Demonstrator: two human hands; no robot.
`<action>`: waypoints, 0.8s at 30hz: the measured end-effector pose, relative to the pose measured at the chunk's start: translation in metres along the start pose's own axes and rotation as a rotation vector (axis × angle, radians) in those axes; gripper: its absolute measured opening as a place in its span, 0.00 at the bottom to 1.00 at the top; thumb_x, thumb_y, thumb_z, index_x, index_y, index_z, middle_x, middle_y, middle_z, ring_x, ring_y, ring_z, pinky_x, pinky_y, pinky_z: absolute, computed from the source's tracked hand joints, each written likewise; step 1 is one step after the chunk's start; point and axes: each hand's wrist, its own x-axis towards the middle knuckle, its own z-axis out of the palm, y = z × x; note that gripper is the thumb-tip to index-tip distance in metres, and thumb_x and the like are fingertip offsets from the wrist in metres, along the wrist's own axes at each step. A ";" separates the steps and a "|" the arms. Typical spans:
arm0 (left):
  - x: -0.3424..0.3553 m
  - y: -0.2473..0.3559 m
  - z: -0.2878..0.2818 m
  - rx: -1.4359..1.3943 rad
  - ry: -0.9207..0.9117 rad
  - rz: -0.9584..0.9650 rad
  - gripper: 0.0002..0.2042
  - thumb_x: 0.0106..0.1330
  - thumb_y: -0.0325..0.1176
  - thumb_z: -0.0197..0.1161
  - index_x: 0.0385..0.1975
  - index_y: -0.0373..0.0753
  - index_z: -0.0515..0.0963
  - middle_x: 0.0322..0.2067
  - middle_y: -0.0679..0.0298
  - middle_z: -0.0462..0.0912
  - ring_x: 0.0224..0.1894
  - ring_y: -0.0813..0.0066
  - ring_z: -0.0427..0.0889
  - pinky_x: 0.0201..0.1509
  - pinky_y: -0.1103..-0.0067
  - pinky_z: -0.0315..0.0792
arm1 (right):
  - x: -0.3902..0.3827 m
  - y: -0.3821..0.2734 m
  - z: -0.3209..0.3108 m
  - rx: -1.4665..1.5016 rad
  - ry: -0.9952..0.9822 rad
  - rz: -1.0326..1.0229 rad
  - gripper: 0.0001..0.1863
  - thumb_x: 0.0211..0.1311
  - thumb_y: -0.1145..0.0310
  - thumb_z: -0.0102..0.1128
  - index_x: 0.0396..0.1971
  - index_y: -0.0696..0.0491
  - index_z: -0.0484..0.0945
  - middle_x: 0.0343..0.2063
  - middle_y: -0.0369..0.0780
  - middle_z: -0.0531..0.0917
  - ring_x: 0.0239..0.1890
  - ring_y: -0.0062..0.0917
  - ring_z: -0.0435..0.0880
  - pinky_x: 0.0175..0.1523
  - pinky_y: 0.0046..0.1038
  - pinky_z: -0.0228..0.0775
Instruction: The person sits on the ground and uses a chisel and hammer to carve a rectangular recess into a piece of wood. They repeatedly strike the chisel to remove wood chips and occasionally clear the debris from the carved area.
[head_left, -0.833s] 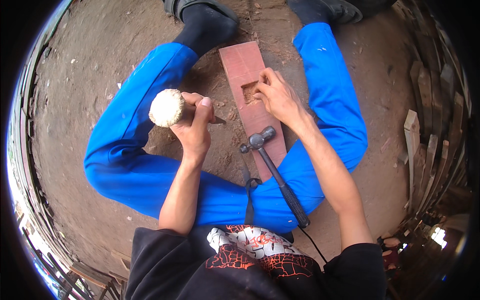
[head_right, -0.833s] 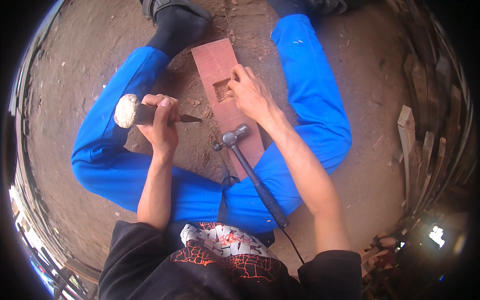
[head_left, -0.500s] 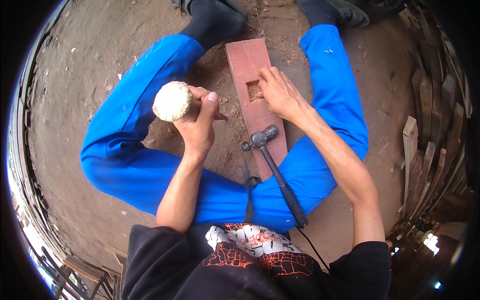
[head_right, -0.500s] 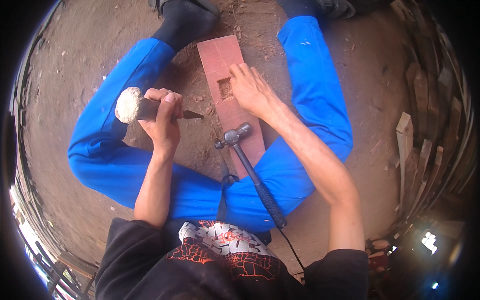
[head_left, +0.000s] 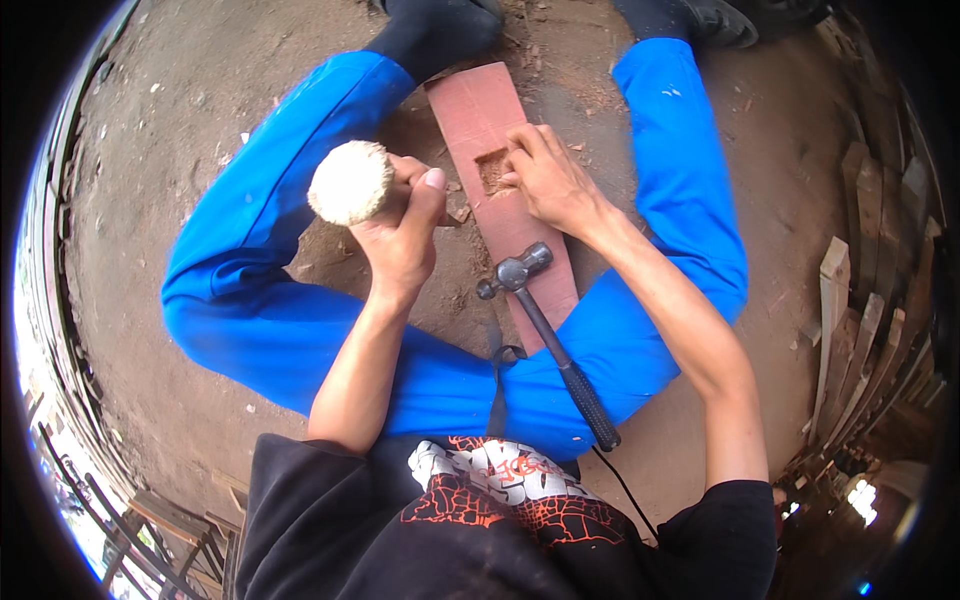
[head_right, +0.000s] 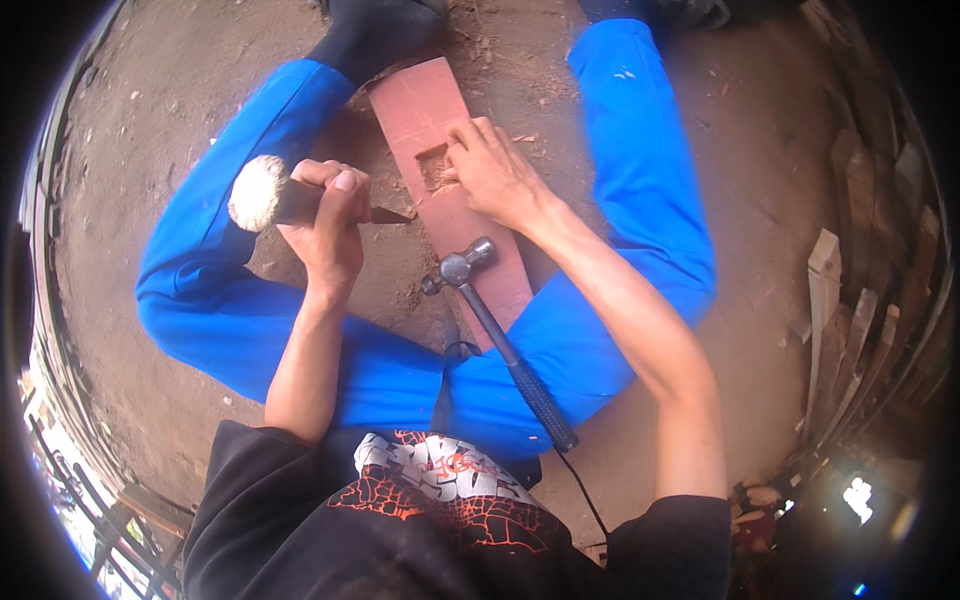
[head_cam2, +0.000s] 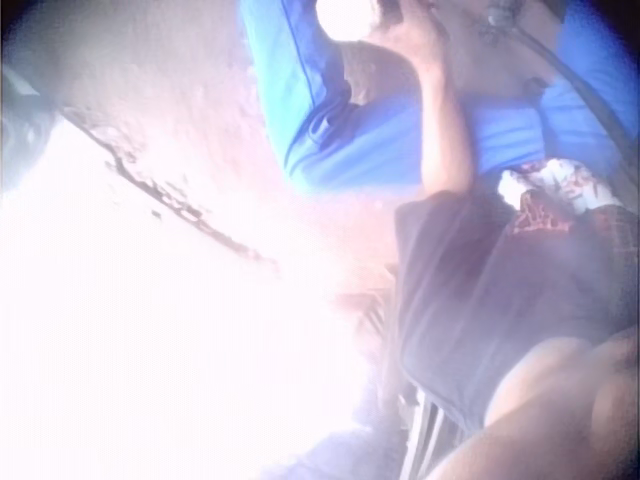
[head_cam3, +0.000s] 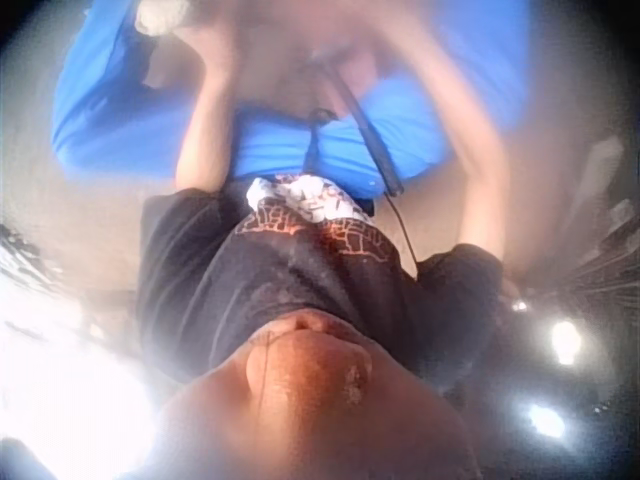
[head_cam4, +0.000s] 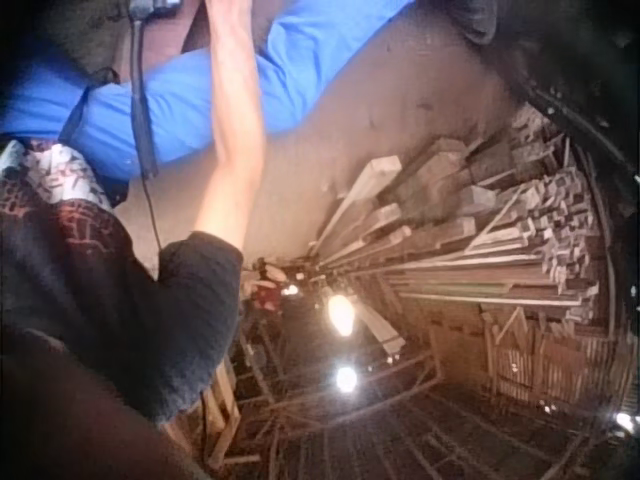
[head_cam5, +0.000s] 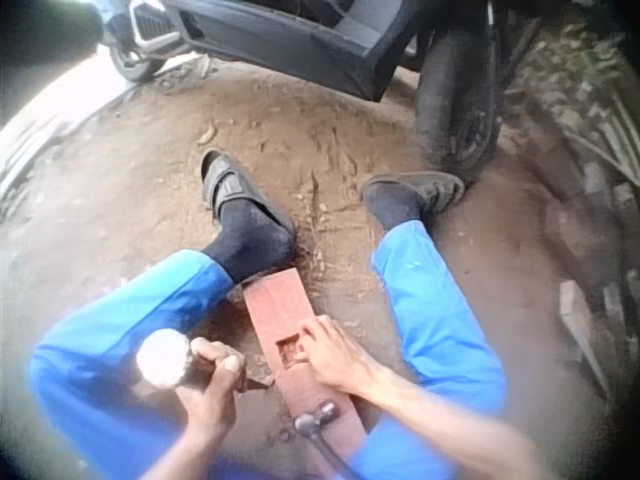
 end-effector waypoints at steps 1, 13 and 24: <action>0.001 0.000 0.000 0.015 0.026 0.004 0.08 0.65 0.24 0.59 0.26 0.36 0.69 0.17 0.63 0.71 0.20 0.78 0.69 0.22 0.80 0.64 | 0.001 -0.001 0.002 0.000 0.015 -0.001 0.10 0.60 0.70 0.63 0.34 0.61 0.77 0.46 0.44 0.74 0.51 0.38 0.73 0.56 0.38 0.69; 0.003 -0.002 0.002 0.015 0.008 -0.005 0.08 0.65 0.23 0.60 0.26 0.38 0.68 0.18 0.65 0.71 0.19 0.80 0.69 0.21 0.80 0.65 | 0.004 -0.006 0.001 -0.101 0.042 -0.043 0.12 0.60 0.69 0.63 0.36 0.63 0.77 0.47 0.44 0.74 0.52 0.38 0.73 0.57 0.38 0.69; 0.001 -0.004 0.002 0.072 -0.046 0.009 0.07 0.65 0.24 0.60 0.27 0.37 0.69 0.21 0.63 0.74 0.20 0.80 0.70 0.24 0.82 0.66 | 0.018 -0.001 -0.008 -0.286 -0.106 -0.260 0.09 0.60 0.68 0.55 0.33 0.58 0.78 0.47 0.40 0.74 0.56 0.31 0.70 0.62 0.40 0.58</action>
